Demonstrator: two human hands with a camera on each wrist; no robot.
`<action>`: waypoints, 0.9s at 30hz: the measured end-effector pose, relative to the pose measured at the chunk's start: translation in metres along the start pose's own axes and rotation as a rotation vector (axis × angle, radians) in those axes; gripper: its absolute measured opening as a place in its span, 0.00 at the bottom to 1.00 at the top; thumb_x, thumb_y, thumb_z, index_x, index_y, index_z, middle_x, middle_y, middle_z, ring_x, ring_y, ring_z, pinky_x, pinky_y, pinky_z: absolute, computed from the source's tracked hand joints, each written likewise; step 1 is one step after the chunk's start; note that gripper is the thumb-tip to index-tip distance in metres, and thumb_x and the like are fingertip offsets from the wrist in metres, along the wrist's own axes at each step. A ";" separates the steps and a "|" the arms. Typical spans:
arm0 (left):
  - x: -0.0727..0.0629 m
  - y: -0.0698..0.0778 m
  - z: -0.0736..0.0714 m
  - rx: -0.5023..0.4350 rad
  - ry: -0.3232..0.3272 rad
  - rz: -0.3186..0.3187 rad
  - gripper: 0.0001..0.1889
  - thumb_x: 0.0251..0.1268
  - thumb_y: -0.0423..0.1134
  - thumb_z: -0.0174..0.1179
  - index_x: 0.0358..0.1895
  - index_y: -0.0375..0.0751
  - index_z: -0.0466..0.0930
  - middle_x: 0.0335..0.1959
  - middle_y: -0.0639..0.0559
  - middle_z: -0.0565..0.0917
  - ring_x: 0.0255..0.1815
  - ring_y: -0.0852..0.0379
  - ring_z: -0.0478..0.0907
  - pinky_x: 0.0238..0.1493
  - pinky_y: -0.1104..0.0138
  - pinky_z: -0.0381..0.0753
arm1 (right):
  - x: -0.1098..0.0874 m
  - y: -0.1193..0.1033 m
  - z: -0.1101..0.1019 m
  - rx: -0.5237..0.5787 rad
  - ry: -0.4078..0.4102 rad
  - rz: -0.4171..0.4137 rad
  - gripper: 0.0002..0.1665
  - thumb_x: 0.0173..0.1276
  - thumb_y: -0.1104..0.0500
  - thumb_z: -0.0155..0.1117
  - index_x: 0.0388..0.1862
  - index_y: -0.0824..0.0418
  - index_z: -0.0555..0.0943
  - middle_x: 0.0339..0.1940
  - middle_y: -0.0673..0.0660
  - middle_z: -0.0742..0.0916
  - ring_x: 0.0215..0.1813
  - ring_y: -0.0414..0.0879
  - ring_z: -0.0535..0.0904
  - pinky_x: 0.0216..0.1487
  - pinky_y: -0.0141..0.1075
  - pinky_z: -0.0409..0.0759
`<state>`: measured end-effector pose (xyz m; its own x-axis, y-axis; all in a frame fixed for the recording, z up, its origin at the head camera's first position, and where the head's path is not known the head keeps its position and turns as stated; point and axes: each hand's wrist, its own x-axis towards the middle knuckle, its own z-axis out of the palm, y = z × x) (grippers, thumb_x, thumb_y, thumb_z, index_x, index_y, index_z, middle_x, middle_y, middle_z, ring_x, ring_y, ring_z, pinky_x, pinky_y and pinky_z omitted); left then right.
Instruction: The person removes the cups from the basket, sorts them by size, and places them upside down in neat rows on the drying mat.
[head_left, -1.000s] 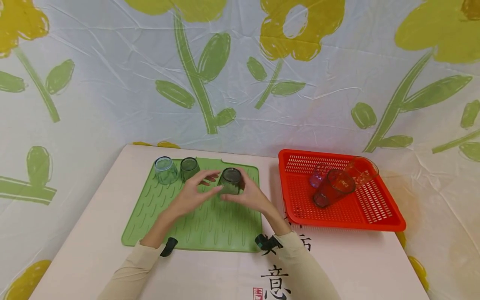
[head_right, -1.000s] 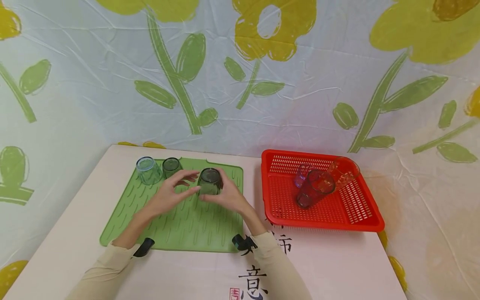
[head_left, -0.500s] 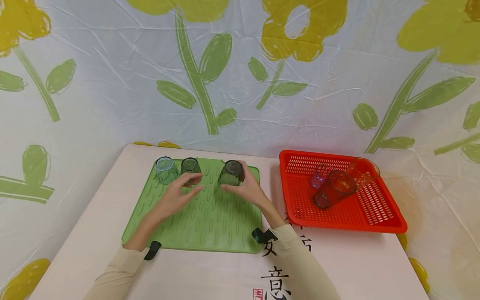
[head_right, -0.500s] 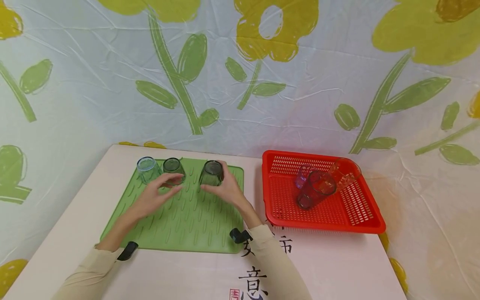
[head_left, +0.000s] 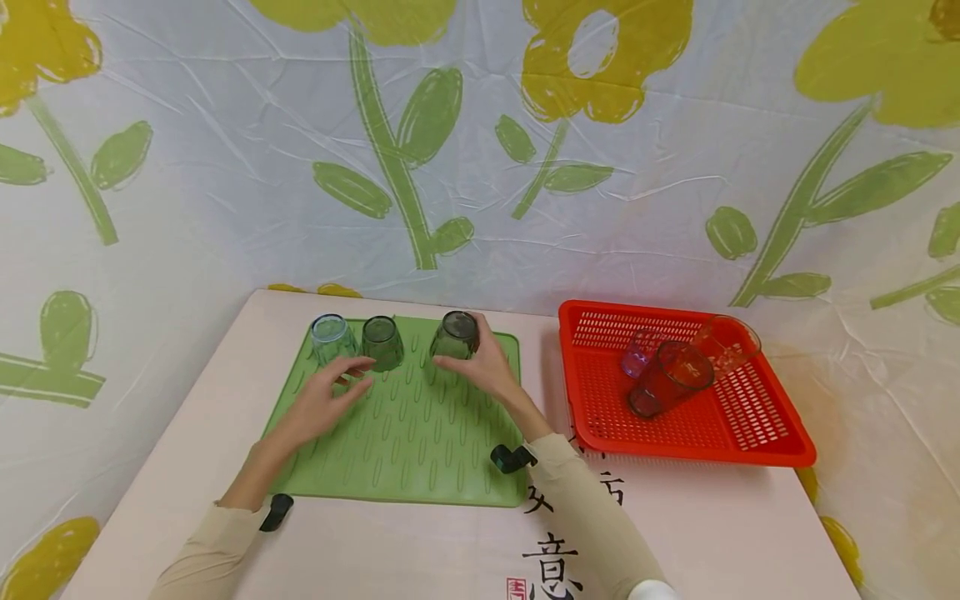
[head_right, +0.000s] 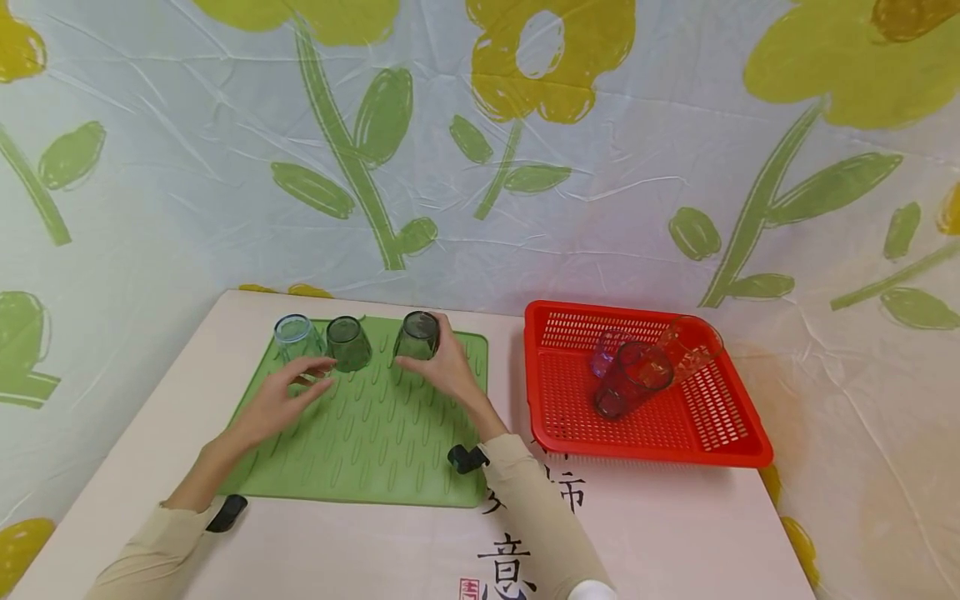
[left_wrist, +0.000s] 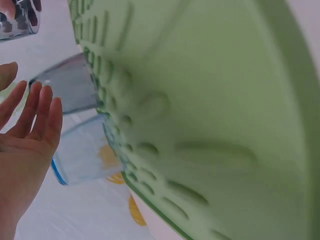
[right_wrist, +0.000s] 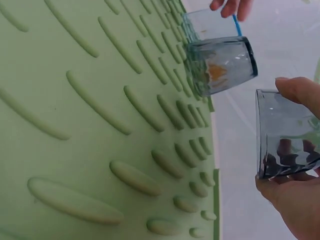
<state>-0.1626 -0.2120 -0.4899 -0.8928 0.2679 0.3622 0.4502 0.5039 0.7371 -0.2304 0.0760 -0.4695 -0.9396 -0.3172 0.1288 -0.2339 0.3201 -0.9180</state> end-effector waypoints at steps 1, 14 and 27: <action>-0.002 -0.002 -0.001 0.009 0.002 -0.003 0.17 0.73 0.29 0.62 0.61 0.29 0.79 0.53 0.33 0.83 0.51 0.37 0.80 0.49 0.54 0.82 | 0.001 0.001 0.001 0.003 0.004 0.000 0.51 0.62 0.57 0.80 0.78 0.56 0.61 0.68 0.60 0.77 0.70 0.54 0.74 0.68 0.53 0.73; -0.020 -0.029 -0.021 0.089 0.005 -0.020 0.17 0.71 0.26 0.63 0.60 0.24 0.79 0.53 0.32 0.82 0.48 0.40 0.81 0.44 0.62 0.80 | 0.014 0.013 0.014 -0.010 0.013 0.022 0.51 0.62 0.57 0.80 0.78 0.55 0.62 0.67 0.61 0.78 0.69 0.56 0.74 0.65 0.54 0.75; -0.033 -0.046 -0.037 0.197 -0.001 -0.043 0.18 0.71 0.28 0.63 0.60 0.23 0.78 0.58 0.25 0.76 0.61 0.26 0.68 0.62 0.32 0.65 | 0.025 0.025 0.028 -0.062 -0.049 0.038 0.51 0.62 0.58 0.80 0.78 0.56 0.60 0.69 0.62 0.76 0.70 0.57 0.72 0.67 0.55 0.73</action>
<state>-0.1545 -0.2745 -0.5147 -0.9115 0.2436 0.3316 0.4057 0.6656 0.6264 -0.2524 0.0515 -0.4994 -0.9350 -0.3468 0.0739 -0.2145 0.3872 -0.8967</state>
